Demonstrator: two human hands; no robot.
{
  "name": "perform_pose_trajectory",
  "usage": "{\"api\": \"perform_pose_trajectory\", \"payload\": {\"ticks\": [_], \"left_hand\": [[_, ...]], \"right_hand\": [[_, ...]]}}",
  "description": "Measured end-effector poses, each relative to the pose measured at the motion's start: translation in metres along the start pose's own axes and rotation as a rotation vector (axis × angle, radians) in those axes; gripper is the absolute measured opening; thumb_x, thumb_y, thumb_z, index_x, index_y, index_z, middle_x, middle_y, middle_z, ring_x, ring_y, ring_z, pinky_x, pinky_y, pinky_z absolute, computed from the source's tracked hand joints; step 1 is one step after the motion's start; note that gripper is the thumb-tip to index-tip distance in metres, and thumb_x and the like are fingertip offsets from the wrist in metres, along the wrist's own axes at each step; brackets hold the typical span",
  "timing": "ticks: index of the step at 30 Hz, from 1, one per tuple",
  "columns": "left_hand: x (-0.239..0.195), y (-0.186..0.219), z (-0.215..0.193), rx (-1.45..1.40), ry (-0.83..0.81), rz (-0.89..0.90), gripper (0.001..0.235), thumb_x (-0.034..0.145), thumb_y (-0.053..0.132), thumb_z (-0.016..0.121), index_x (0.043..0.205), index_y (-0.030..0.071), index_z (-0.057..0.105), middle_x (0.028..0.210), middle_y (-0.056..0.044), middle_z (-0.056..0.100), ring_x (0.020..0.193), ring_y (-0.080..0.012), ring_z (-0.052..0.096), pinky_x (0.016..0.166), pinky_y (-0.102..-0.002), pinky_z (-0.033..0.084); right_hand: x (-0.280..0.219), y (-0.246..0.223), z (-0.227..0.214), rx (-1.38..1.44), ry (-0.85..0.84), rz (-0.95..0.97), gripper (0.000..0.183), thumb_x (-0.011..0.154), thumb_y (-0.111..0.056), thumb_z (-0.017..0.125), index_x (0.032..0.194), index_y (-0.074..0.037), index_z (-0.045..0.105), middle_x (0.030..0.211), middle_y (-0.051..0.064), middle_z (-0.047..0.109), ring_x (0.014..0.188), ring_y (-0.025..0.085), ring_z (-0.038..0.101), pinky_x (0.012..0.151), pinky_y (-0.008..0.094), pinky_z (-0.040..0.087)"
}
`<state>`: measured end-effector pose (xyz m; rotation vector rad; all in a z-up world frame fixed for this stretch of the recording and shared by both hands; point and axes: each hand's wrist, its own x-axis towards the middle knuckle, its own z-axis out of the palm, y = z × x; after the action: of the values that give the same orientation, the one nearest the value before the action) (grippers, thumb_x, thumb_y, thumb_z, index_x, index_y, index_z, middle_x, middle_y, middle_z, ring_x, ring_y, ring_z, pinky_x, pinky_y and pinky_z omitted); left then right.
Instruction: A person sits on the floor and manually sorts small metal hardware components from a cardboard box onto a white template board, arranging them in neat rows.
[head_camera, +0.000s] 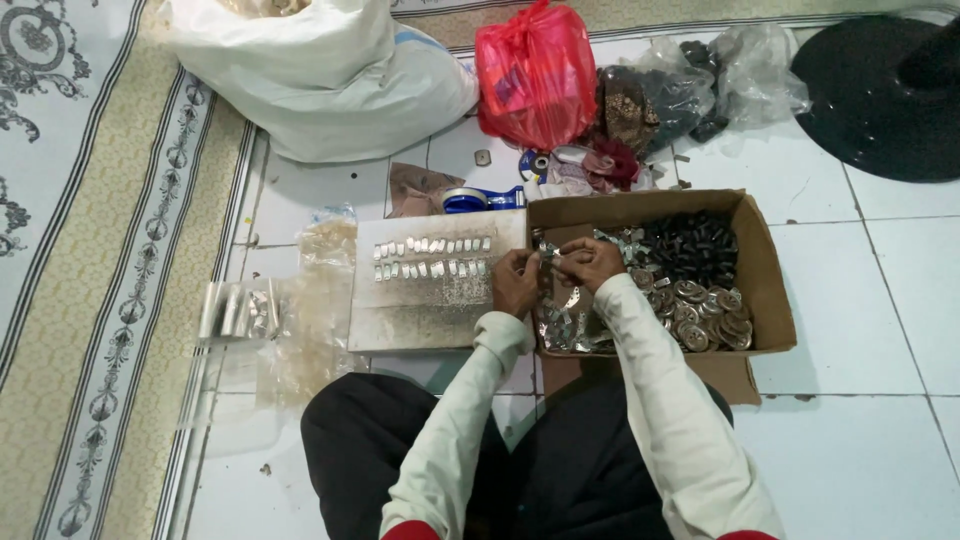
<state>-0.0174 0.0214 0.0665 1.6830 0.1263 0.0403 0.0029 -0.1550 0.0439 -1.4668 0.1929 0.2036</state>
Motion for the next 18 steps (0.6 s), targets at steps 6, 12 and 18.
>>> {"api": "perform_pose_trajectory", "payload": {"ticks": [6,12,18], "left_hand": [[-0.014,-0.004,-0.046,0.099,0.083,0.025,0.016,0.094,0.012,0.07,0.099,0.0,0.078,0.087,-0.022,0.077,0.082,-0.0326,0.076,0.071,-0.043,0.059],[0.017,-0.061,-0.068,0.234,0.174,-0.024,0.011,0.093,0.009,0.072,0.099,0.004,0.08,0.085,-0.017,0.078,0.079,-0.0307,0.076,0.065,-0.038,0.058],[0.024,-0.05,-0.066,0.364,0.155,-0.046,0.015,0.087,0.011,0.077,0.1,0.006,0.081,0.085,-0.017,0.078,0.082,-0.033,0.077,0.066,-0.04,0.06]], "right_hand": [[0.017,0.005,0.039,0.002,-0.019,-0.093,0.031,0.089,-0.004,0.078,0.118,0.003,0.071,0.093,0.024,0.073,0.078,0.03,0.075,0.067,0.041,0.067],[0.006,-0.025,0.08,-0.693,-0.07,-0.36,0.021,0.088,-0.019,0.08,0.109,-0.019,0.078,0.093,0.006,0.079,0.088,0.027,0.074,0.076,0.041,0.062],[0.017,-0.01,0.087,-0.894,-0.015,-0.447,0.017,0.087,-0.025,0.079,0.104,-0.027,0.076,0.087,-0.003,0.078,0.094,0.029,0.071,0.09,0.049,0.053]]}}
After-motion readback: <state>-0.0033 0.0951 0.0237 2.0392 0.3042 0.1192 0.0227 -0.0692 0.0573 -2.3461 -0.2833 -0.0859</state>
